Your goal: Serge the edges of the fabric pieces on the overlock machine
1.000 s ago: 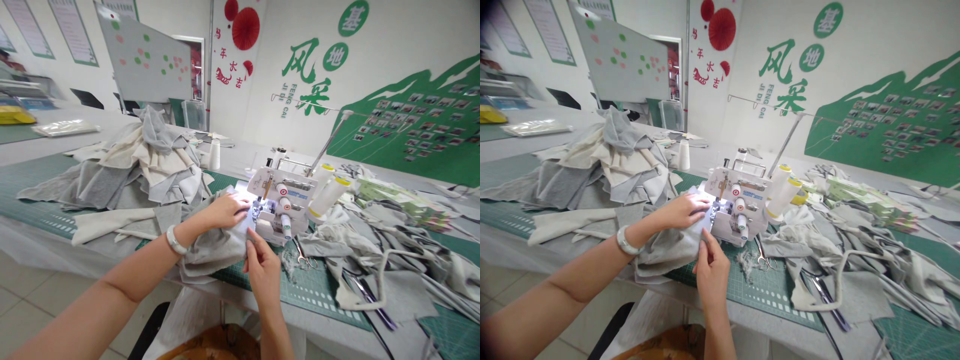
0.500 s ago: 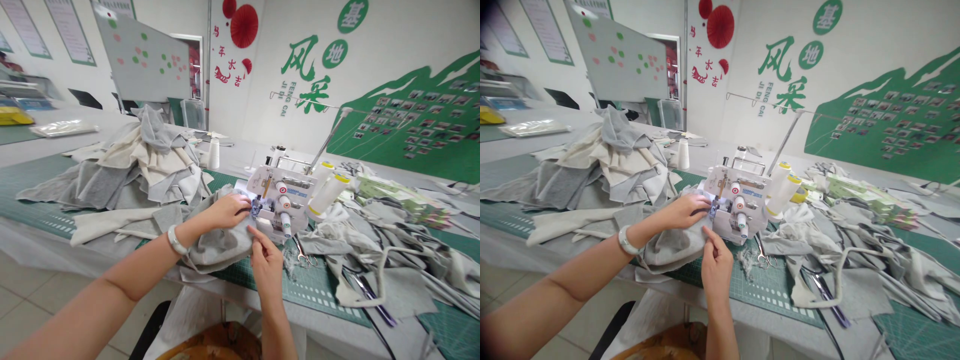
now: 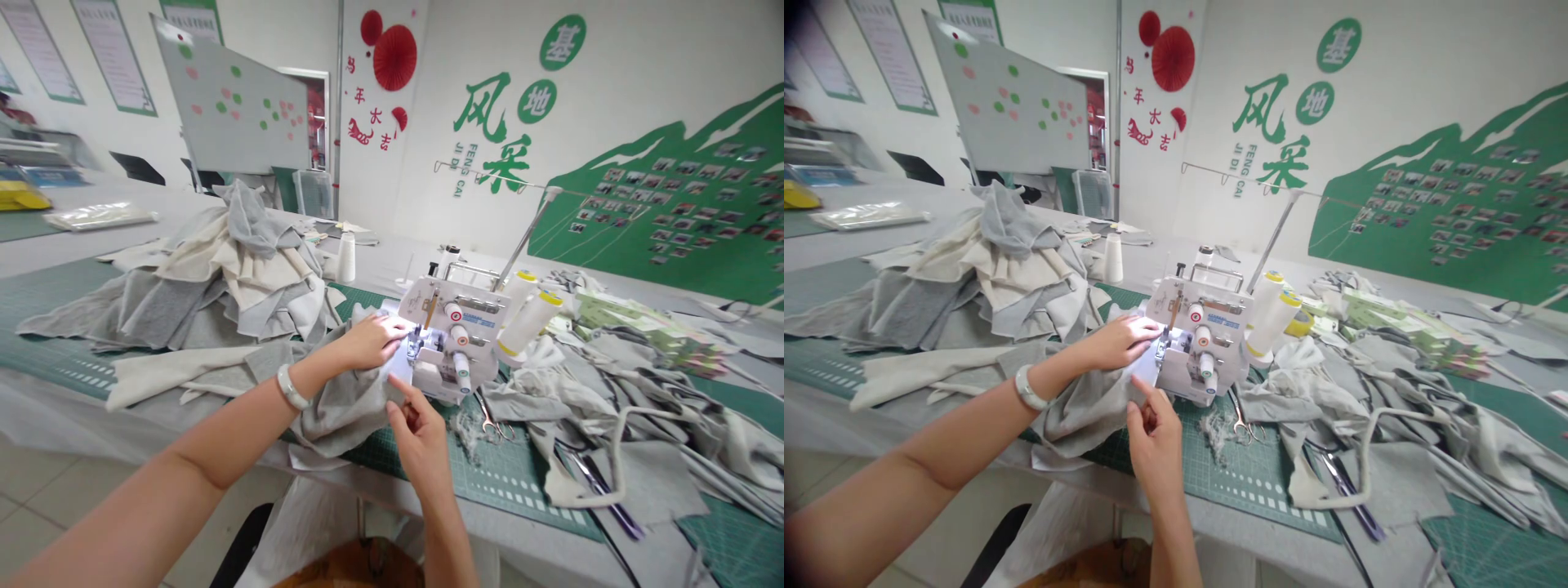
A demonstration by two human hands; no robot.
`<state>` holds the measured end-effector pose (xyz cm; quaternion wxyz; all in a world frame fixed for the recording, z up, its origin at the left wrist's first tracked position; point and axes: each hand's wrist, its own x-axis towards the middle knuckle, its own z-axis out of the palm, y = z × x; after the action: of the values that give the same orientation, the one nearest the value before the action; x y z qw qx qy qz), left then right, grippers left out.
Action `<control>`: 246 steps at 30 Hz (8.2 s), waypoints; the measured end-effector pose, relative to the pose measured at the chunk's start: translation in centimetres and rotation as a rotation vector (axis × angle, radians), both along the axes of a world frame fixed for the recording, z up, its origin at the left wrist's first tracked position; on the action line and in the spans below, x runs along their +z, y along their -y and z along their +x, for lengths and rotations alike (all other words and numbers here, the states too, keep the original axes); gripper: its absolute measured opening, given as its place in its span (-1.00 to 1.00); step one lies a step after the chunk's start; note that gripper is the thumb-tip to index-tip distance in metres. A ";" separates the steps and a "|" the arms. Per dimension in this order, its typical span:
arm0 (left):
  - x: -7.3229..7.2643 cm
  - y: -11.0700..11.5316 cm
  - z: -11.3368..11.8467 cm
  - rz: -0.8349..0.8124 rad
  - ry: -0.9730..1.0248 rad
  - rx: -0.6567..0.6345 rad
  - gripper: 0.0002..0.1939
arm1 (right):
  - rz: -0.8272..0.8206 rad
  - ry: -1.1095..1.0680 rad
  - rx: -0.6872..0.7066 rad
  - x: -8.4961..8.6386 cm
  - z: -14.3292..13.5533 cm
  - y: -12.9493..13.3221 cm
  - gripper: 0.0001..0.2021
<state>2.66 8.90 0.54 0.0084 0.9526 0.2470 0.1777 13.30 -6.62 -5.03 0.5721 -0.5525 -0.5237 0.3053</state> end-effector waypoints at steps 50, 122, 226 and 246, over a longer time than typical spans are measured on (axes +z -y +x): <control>0.2 2.5 -1.1 -0.146 0.147 0.124 -0.64 | 0.002 -0.325 -0.029 -3.8 -3.7 3.9 -0.93; -1.0 5.9 -1.5 -0.065 0.211 0.077 -0.69 | -0.054 -0.190 0.040 -4.1 -2.8 4.1 -0.65; -0.5 2.3 -1.0 -0.017 0.042 0.168 -0.66 | -0.056 -0.044 -0.062 -3.2 -2.2 2.2 -0.75; -0.6 4.0 -1.5 -0.001 0.062 0.141 -0.69 | -0.024 -0.111 -0.095 -3.0 -2.1 2.6 -0.68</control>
<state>1.20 4.93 -0.05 0.0038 0.9268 0.3133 0.2071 11.17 -9.19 -8.07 0.6075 -0.5658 -0.4605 0.3142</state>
